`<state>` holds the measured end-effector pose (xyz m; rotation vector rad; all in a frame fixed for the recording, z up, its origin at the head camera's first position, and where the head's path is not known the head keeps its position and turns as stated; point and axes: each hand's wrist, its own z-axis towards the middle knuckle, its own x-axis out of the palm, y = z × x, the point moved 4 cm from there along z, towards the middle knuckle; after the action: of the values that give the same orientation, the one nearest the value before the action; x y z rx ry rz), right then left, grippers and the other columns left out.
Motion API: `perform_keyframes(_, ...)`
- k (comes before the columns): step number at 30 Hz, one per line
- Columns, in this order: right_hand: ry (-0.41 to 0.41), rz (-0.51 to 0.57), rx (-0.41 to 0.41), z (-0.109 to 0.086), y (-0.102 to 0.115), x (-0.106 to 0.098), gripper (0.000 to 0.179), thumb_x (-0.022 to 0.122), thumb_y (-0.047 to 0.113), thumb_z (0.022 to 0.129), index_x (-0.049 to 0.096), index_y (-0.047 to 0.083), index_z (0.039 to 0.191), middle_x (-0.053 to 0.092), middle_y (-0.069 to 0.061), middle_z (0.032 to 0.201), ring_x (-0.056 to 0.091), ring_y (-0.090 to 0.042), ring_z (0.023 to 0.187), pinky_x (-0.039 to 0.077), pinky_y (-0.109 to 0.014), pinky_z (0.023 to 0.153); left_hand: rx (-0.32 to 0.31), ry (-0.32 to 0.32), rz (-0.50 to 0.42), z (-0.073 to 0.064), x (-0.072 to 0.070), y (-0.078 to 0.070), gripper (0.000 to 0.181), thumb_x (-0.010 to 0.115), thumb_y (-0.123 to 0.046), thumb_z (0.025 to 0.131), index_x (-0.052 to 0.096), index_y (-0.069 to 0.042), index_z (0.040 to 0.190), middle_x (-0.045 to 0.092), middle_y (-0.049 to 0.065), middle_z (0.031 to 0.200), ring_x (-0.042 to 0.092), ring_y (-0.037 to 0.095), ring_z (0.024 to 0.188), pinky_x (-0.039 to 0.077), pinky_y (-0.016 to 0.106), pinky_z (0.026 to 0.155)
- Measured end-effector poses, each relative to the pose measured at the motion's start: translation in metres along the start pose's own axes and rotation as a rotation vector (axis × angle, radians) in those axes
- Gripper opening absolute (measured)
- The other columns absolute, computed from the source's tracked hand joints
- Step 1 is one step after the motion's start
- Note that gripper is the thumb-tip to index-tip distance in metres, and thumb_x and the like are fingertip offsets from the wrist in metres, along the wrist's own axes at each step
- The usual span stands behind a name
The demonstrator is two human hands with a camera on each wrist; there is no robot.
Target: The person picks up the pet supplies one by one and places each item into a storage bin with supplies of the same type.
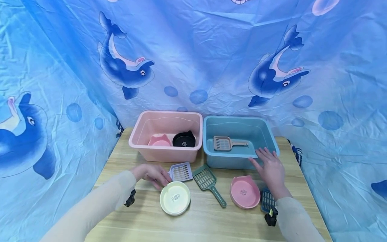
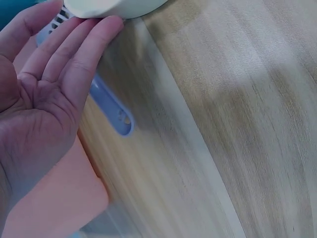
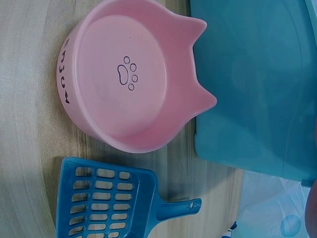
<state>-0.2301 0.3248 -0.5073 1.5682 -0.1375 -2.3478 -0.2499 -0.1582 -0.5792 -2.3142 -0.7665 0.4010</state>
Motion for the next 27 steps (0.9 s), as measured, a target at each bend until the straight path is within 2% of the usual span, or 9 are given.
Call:
perform_keyframes(6,0.002,-0.005,0.004,0.001,0.001,0.0,0.063,0.08,0.042,0.096,0.067,0.001,0.141,0.065,-0.025,0.142,0.056,-0.046,0.14,0.031,-0.057,0.128,-0.015,-0.045,0.019,0.004,0.002,0.003,0.037,0.076,0.006,0.093,0.073,0.001,0.13,0.077,0.014,0.11,0.077,0.022,0.09,0.067,0.032,0.082)
perform_keyframes(13,0.012,-0.01,0.011,0.002,0.0,0.002,0.063,0.079,0.043,0.097,0.066,0.001,0.143,0.065,-0.024,0.143,0.054,-0.046,0.142,0.029,-0.055,0.129,-0.02,-0.095,0.05,0.006,0.005,0.005,0.038,0.079,0.003,0.092,0.073,0.002,0.129,0.078,0.011,0.111,0.078,0.022,0.084,0.068,0.031,0.079)
perform_keyframes(18,0.007,-0.002,0.005,0.002,0.0,0.0,0.063,0.08,0.042,0.096,0.066,0.002,0.142,0.065,-0.024,0.143,0.055,-0.046,0.141,0.03,-0.055,0.129,-0.017,-0.153,0.094,0.01,0.008,0.006,0.035,0.083,0.0,0.089,0.075,0.001,0.124,0.079,0.01,0.107,0.075,0.017,0.074,0.067,0.029,0.072)
perform_keyframes(22,0.006,0.006,0.004,0.003,0.0,-0.001,0.063,0.08,0.043,0.096,0.066,0.002,0.142,0.065,-0.025,0.142,0.055,-0.046,0.141,0.028,-0.054,0.13,-0.007,-0.213,0.138,0.011,0.011,0.004,0.032,0.085,-0.001,0.088,0.078,0.0,0.118,0.079,0.009,0.098,0.072,0.013,0.066,0.067,0.028,0.069)
perform_keyframes(27,0.012,0.002,0.008,0.002,0.0,-0.001,0.063,0.079,0.043,0.097,0.066,0.001,0.143,0.065,-0.025,0.143,0.054,-0.046,0.141,0.029,-0.054,0.13,0.009,-0.276,0.115,0.01,0.013,0.003,0.025,0.085,0.003,0.086,0.079,0.001,0.11,0.078,0.01,0.088,0.072,0.014,0.067,0.067,0.03,0.069)
